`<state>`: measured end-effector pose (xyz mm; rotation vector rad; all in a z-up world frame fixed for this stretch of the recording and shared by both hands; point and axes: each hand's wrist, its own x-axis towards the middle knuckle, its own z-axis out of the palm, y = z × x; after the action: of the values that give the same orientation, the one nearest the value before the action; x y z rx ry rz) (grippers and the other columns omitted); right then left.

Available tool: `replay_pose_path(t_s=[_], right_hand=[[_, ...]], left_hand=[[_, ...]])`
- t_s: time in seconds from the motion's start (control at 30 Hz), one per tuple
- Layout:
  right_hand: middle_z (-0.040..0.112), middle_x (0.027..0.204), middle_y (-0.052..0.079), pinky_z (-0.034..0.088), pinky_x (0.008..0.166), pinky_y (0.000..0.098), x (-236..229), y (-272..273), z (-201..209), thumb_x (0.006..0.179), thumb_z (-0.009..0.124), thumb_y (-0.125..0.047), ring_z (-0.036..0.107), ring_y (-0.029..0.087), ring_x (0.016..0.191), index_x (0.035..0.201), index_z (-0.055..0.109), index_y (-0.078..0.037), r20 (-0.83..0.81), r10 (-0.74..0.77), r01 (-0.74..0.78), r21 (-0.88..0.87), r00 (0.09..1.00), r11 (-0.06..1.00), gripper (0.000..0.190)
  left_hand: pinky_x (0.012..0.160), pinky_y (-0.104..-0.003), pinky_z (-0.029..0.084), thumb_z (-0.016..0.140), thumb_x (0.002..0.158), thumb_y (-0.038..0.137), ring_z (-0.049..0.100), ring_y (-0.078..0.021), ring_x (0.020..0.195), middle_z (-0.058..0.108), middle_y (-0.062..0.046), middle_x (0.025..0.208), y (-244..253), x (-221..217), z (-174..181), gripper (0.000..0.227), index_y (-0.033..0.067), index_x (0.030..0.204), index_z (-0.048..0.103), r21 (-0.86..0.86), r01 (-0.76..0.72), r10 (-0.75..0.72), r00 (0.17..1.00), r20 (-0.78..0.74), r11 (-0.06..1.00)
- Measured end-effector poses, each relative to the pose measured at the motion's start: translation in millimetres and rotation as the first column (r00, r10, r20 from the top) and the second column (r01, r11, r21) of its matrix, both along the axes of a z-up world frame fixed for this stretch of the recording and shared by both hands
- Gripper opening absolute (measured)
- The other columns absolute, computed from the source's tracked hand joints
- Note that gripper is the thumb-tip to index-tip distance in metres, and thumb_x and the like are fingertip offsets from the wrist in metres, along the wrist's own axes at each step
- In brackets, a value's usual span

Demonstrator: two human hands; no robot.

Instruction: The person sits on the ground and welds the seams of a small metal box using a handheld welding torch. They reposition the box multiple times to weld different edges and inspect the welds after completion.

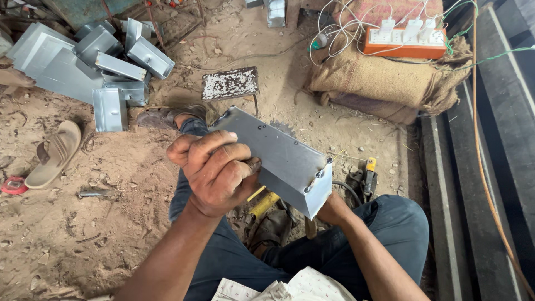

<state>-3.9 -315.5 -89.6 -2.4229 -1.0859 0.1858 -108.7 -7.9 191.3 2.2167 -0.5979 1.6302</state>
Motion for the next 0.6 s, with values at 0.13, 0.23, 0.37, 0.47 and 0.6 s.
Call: replay_pose_path(t_s=[0.13,0.23,0.37,0.47,0.6], right_hand=[[0.068,0.115,0.014,0.052,0.094,0.0438,1.2,-2.2,-3.1,0.072,0.077,-0.009,0.063,0.035,0.109,0.113,0.072,-0.011,0.015,0.029,-0.029,0.03,0.999,0.999,0.041],[0.068,0.116,0.015,0.051,0.097,0.0448,3.7,-1.7,-4.0,0.073,0.075,-0.008,0.062,0.036,0.111,0.114,0.072,-0.01,0.093,0.079,-0.082,0.028,0.992,0.996,0.041],[0.069,0.116,0.015,0.051,0.095,0.0455,2.8,-1.4,-0.1,0.075,0.074,-0.008,0.063,0.037,0.11,0.114,0.072,-0.01,0.157,0.11,-0.11,-0.006,0.981,0.994,0.039],[0.076,0.113,0.01,0.057,0.088,0.0409,-4.1,2.3,11.9,0.082,0.069,-0.01,0.071,0.029,0.103,0.117,0.073,-0.012,-0.153,-0.025,0.036,0.067,0.988,0.997,0.036],[0.081,0.1,0.01,0.062,0.076,0.0396,-12.9,7.5,34.4,0.086,0.072,-0.023,0.078,0.024,0.085,0.121,0.068,-0.011,-0.545,-0.384,0.346,-0.176,0.745,0.922,0.038]], left_hand=[[0.098,-0.045,0.028,0.09,0.08,0.021,0.061,-0.0185,0.11,0.071,0.008,0.093,-1.7,2.7,-4.0,0.04,0.0205,0.078,0.049,-0.024,0.019,-0.019,1.0,-0.004,1.0],[0.098,-0.044,0.028,0.089,0.08,0.018,0.061,-0.0184,0.111,0.07,0.008,0.092,-2.1,4.7,-6.0,0.04,0.0208,0.078,0.049,-0.037,0.022,-0.022,1.0,-0.004,0.999],[0.099,-0.044,0.029,0.085,0.08,0.012,0.061,-0.0196,0.11,0.07,0.007,0.091,-3.6,5.1,-7.4,0.038,0.0207,0.078,0.049,-0.046,0.004,-0.005,1.0,-0.022,0.999],[0.097,-0.044,0.031,0.085,0.079,0.008,0.062,-0.0207,0.109,0.069,0.005,0.089,-2.1,5.3,-8.0,0.037,0.0183,0.077,0.049,-0.046,0.006,-0.008,0.999,-0.041,0.999],[0.097,-0.043,0.043,0.082,0.078,0.001,0.067,-0.0254,0.11,0.07,-0.001,0.092,2.3,11.5,-12.8,0.03,0.0145,0.08,0.055,-0.064,0.069,-0.075,0.992,-0.099,0.996]])
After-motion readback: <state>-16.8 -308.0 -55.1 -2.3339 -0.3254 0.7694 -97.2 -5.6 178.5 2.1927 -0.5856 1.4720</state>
